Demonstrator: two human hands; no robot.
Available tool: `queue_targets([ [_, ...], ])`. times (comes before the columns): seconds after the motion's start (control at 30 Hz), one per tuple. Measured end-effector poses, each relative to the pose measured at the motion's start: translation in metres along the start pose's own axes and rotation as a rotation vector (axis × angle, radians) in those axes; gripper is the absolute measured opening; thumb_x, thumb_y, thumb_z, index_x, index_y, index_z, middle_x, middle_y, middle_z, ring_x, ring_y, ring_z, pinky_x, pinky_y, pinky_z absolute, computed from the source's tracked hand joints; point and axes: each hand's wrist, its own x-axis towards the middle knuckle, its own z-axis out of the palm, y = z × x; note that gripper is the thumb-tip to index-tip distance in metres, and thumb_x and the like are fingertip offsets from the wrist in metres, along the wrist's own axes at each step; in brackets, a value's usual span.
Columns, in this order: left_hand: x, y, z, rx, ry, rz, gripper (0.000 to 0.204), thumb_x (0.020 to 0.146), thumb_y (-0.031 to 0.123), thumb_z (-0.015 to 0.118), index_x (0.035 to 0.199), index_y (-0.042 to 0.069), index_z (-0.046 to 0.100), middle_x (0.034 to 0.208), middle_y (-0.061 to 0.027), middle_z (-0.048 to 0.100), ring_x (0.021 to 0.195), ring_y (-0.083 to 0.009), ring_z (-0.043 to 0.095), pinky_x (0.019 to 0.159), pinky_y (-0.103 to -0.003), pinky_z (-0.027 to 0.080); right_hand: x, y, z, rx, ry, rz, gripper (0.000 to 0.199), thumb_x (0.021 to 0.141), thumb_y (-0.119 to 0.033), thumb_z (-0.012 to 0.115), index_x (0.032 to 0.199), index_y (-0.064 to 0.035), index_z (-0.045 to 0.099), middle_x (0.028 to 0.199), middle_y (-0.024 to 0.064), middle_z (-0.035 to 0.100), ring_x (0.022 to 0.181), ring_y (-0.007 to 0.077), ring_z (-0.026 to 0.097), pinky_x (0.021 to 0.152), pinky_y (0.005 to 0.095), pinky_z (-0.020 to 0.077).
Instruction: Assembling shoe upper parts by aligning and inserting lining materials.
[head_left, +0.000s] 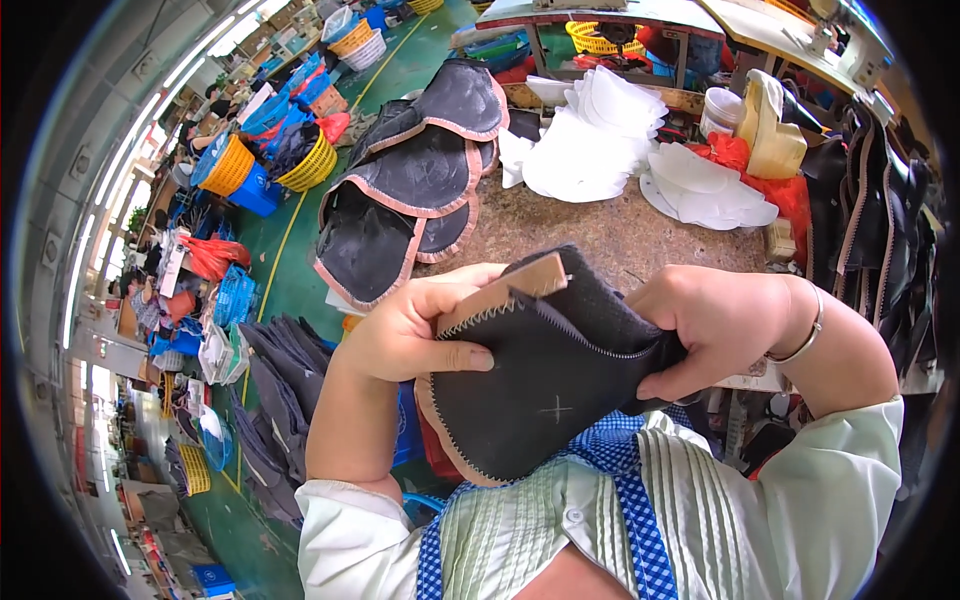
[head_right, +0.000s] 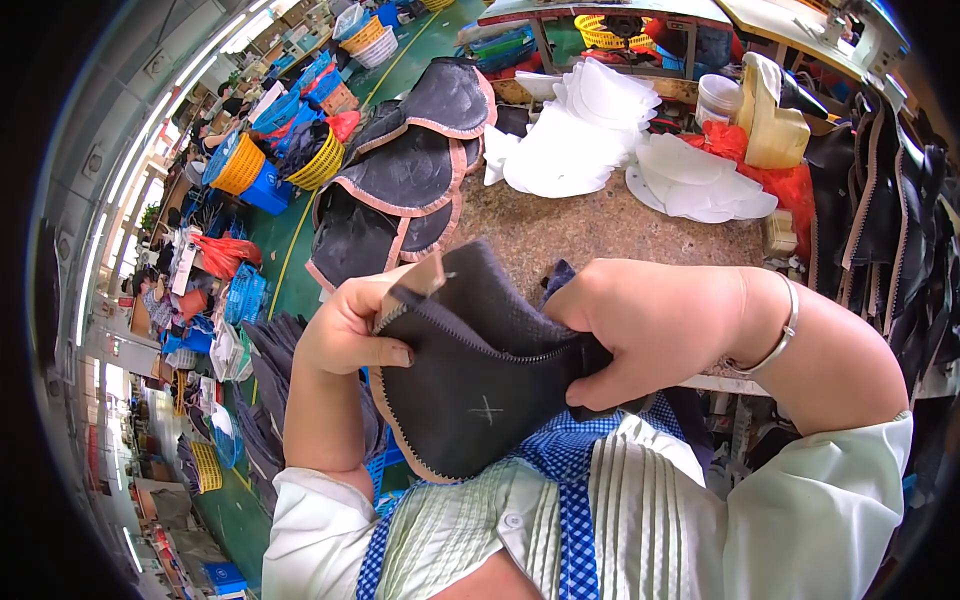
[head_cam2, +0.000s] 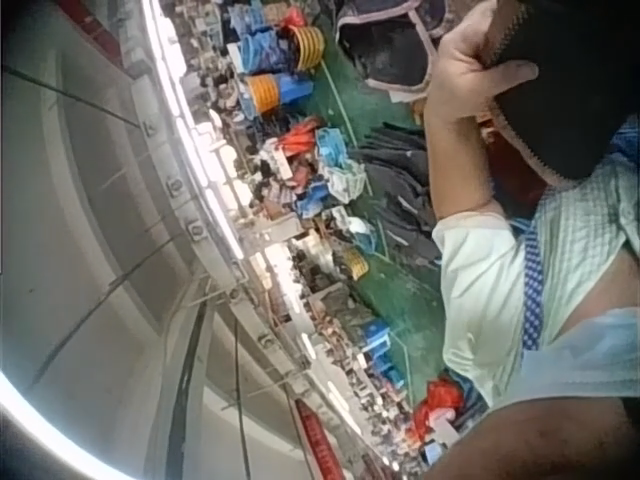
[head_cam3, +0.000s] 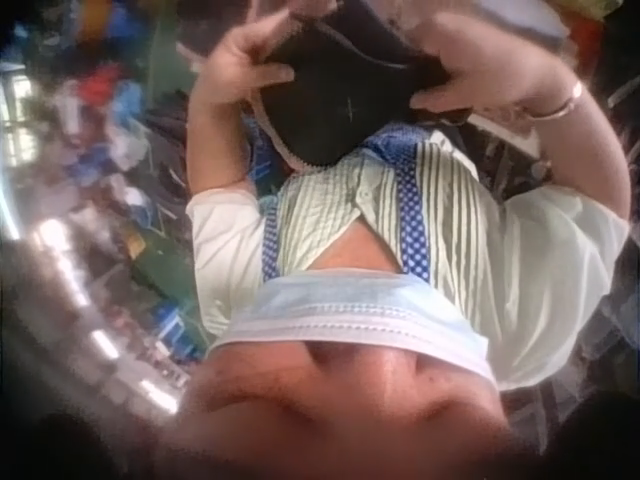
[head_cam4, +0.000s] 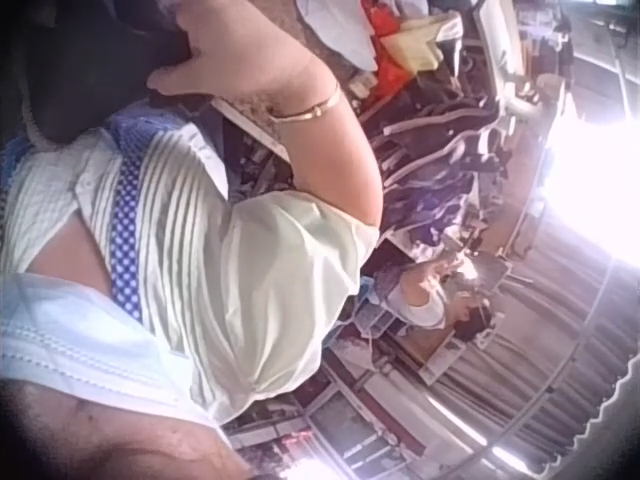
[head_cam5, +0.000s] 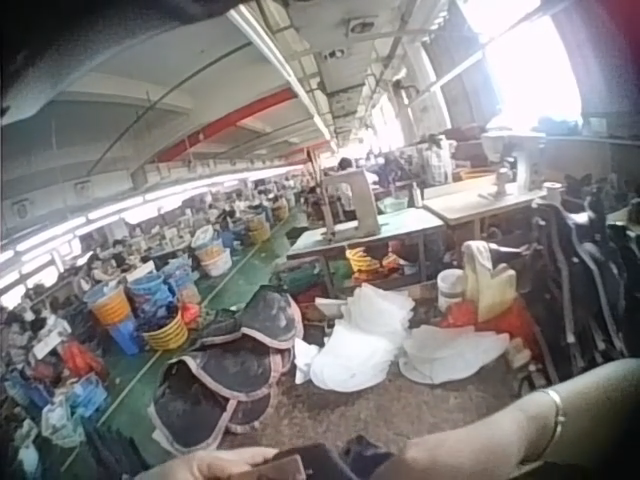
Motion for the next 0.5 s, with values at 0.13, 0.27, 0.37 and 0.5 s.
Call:
queue_targets([
  [0.13, -0.005, 0.016, 0.017, -0.060, 0.325, -0.309, 0.028, 0.078, 0.000, 0.075, 0.104, -0.003, 0.066, 0.093, -0.0005, 0.059, 0.087, -0.0078, 0.055, 0.076, -0.024, 0.045, -0.002, -0.015, -0.003, -0.581, 0.157, 0.103, 0.043, 0.068, -0.019, 0.080, 0.097, 0.0059, 0.060, 0.078, 0.0198, 0.063, 0.077, 0.0365, 0.063, 0.073, 0.0422, 0.0509],
  [0.27, -0.010, 0.024, 0.025, 0.010, 0.328, -0.207, 0.030, 0.077, 0.000, 0.077, 0.105, -0.003, 0.065, 0.090, -0.0008, 0.059, 0.083, -0.0076, 0.055, 0.071, -0.023, 0.044, 0.002, -0.027, 0.028, -0.636, 0.619, -0.051, 0.063, 0.063, -0.019, 0.084, 0.113, 0.0051, 0.054, 0.088, 0.0176, 0.063, 0.086, 0.0361, 0.063, 0.080, 0.0404, 0.0497],
  [0.37, -0.023, 0.023, 0.032, 0.314, 0.452, -0.131, 0.022, 0.075, 0.006, 0.080, 0.086, -0.001, 0.062, 0.072, -0.0008, 0.051, 0.065, -0.0082, 0.047, 0.058, -0.025, 0.038, 0.005, -0.019, 0.020, -0.225, 0.549, 0.041, 0.053, 0.063, -0.016, 0.084, 0.105, 0.0035, 0.059, 0.084, 0.0166, 0.066, 0.079, 0.0356, 0.065, 0.072, 0.0378, 0.0514],
  [0.5, -0.030, 0.013, 0.036, 0.735, 0.569, 0.043, 0.034, 0.071, 0.016, 0.086, 0.069, 0.002, 0.055, 0.057, -0.0037, 0.040, 0.048, -0.0140, 0.036, 0.045, -0.028, 0.029, 0.008, -0.005, 0.016, 0.032, 0.567, -0.011, 0.035, 0.066, -0.014, 0.087, 0.085, -0.0001, 0.061, 0.072, 0.0118, 0.060, 0.062, 0.0248, 0.058, 0.063, 0.0276, 0.0485],
])
